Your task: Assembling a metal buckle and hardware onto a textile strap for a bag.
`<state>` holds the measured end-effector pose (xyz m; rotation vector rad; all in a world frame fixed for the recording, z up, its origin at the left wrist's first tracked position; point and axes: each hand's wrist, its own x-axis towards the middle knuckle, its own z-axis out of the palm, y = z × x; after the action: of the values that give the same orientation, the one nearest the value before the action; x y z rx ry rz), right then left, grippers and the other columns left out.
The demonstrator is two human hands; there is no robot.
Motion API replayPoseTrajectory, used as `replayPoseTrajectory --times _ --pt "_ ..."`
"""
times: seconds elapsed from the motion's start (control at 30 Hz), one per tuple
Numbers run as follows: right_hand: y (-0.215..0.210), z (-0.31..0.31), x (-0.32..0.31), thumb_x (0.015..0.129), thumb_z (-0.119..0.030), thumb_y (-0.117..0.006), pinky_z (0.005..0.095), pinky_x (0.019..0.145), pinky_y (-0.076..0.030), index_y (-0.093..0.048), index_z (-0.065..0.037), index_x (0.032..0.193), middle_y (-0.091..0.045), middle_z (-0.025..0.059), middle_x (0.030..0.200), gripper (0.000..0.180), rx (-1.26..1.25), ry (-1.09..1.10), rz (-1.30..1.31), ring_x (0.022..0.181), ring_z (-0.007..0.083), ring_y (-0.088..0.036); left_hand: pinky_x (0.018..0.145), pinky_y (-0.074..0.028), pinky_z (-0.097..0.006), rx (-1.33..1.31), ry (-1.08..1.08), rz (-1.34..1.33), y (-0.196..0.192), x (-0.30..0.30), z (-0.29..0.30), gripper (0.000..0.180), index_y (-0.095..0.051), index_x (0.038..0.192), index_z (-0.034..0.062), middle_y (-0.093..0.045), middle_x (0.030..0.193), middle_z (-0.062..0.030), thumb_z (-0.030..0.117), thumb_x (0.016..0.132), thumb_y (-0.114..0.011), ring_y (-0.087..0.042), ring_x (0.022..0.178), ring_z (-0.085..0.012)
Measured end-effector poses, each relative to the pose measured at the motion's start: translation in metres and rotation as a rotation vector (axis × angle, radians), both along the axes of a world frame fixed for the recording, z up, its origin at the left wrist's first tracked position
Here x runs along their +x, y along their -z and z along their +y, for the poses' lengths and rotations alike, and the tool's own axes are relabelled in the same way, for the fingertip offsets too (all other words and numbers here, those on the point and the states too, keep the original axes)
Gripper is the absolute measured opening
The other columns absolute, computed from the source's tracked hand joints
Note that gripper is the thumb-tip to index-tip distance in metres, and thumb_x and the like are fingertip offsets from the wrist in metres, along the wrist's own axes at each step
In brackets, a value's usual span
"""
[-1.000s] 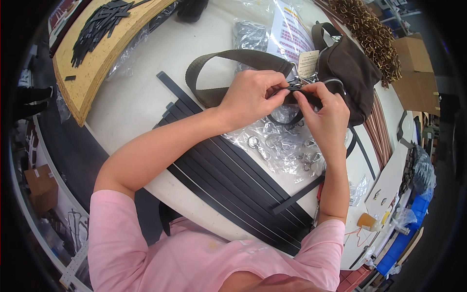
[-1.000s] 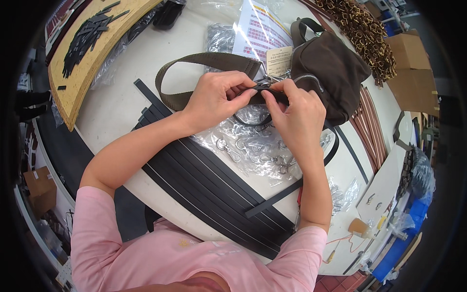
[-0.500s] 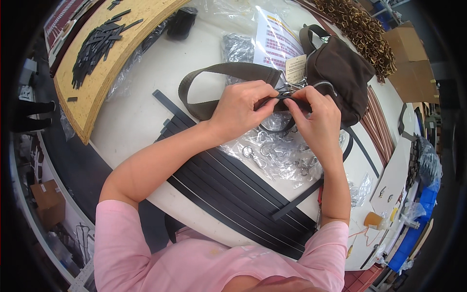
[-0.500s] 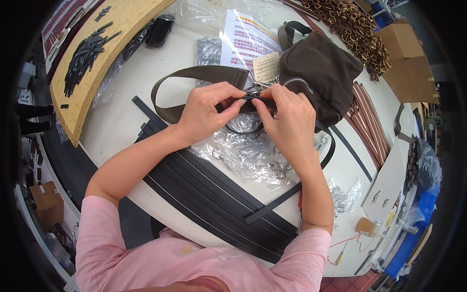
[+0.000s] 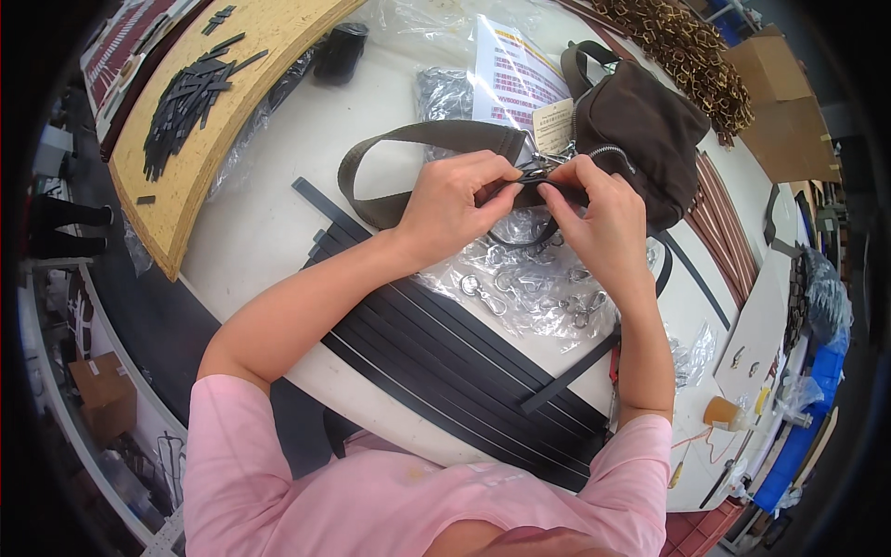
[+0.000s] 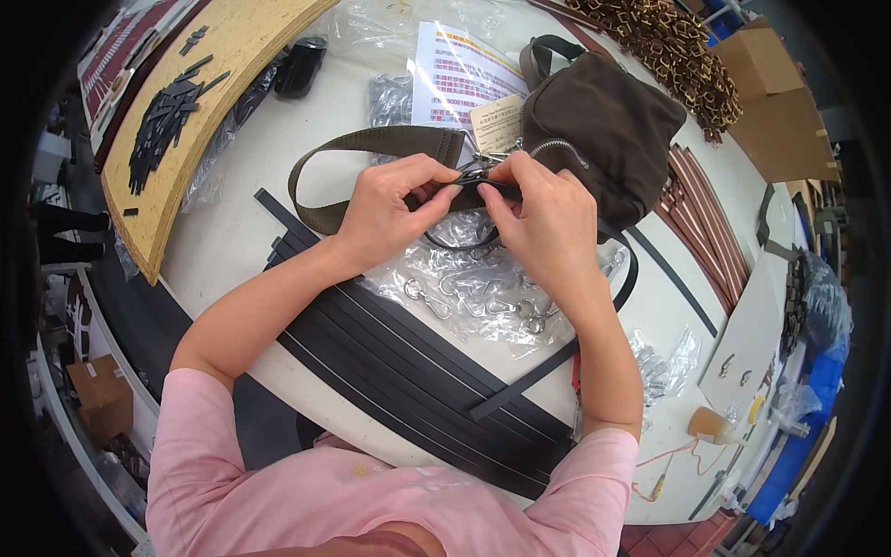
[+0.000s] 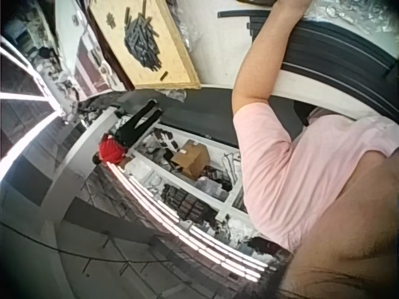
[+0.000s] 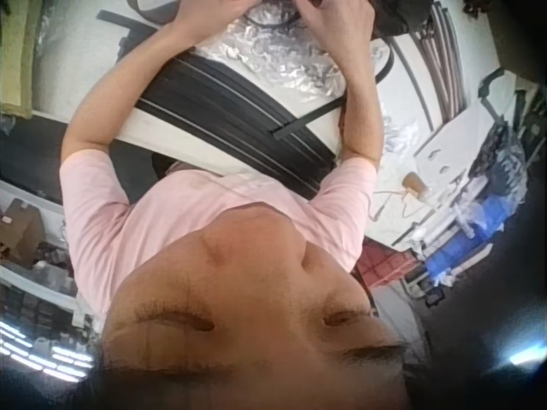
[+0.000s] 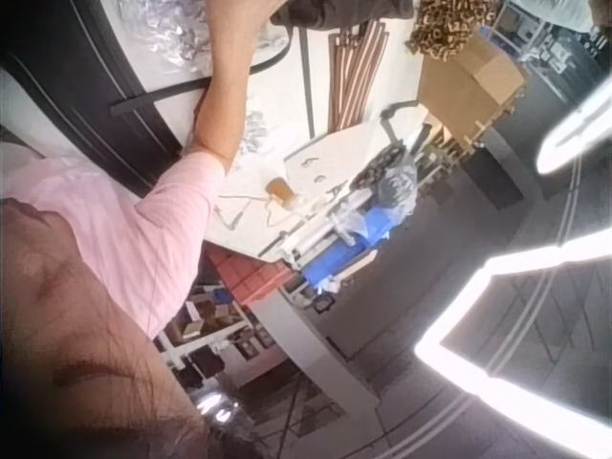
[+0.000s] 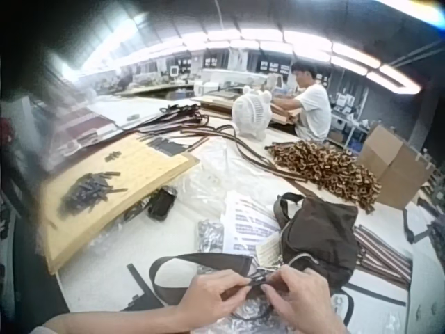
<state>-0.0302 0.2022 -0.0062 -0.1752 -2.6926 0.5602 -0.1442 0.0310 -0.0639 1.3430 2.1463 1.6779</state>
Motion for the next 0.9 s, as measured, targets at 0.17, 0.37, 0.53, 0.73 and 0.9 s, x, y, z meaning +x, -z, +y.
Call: replayPoseTrajectory --times 0.17,0.37,0.53,0.73,0.9 --pt "0.004 0.002 0.001 0.087 -0.019 -0.078 0.0381 0.063 -0.048 -0.066 -0.007 0.09 -0.071 0.0068 0.077 0.018 -0.02 0.021 -0.038 0.06 0.0246 -0.062 0.059 -0.051 -0.031 0.012 -0.005 -0.013 0.0 0.001 0.002 0.012 -0.071 0.098 0.0 -0.069 0.083 -0.0098 0.007 0.089 -0.074 -0.068 0.065 -0.0192" --pt "0.005 0.001 0.002 0.088 -0.019 -0.077 0.0398 0.059 -0.049 -0.066 -0.006 0.091 -0.07 0.0083 0.077 0.017 -0.091 0.029 -0.037 0.063 0.0269 -0.065 0.063 -0.054 -0.026 -0.058 0.0 -0.036 -0.001 0.0 0.001 0.013 -0.074 0.102 -0.001 -0.073 0.089 -0.0085 0.005 0.09 -0.075 -0.069 0.07 -0.0123" --pt "0.005 0.003 0.002 0.091 -0.024 -0.075 0.0407 0.059 -0.048 -0.066 -0.007 0.091 -0.069 0.0093 0.075 0.019 -0.071 0.009 -0.006 0.063 0.0286 -0.065 0.063 -0.054 -0.026 -0.018 0.004 -0.022 -0.003 -0.001 0.004 0.013 -0.074 0.1 -0.0013 -0.074 0.083 -0.0075 0.007 0.089 -0.076 -0.069 0.068 -0.0114" --pt "0.009 0.001 0.002 0.092 -0.026 -0.074 0.0401 0.059 -0.048 -0.066 -0.008 0.09 -0.07 0.008 0.074 0.02 -0.059 0.039 -0.049 0.063 0.0272 -0.065 0.063 -0.054 -0.024 0.015 0.01 -0.066 0.003 -0.001 0.003 0.014 -0.074 0.1 -0.001 -0.074 0.08 -0.0055 0.008 0.09 -0.076 -0.068 0.067 -0.0082" --pt "0.013 0.0 0.0 0.092 -0.025 -0.075 0.0395 0.059 -0.049 -0.063 -0.008 0.092 -0.07 0.0058 0.073 0.02 -0.016 0.057 -0.004 0.063 0.0259 -0.066 0.063 -0.052 -0.023 -0.007 0.015 -0.115 0.002 -0.004 0.003 0.013 -0.075 0.1 -0.0009 -0.073 0.079 -0.0034 0.009 0.091 -0.076 -0.066 0.068 -0.0058"
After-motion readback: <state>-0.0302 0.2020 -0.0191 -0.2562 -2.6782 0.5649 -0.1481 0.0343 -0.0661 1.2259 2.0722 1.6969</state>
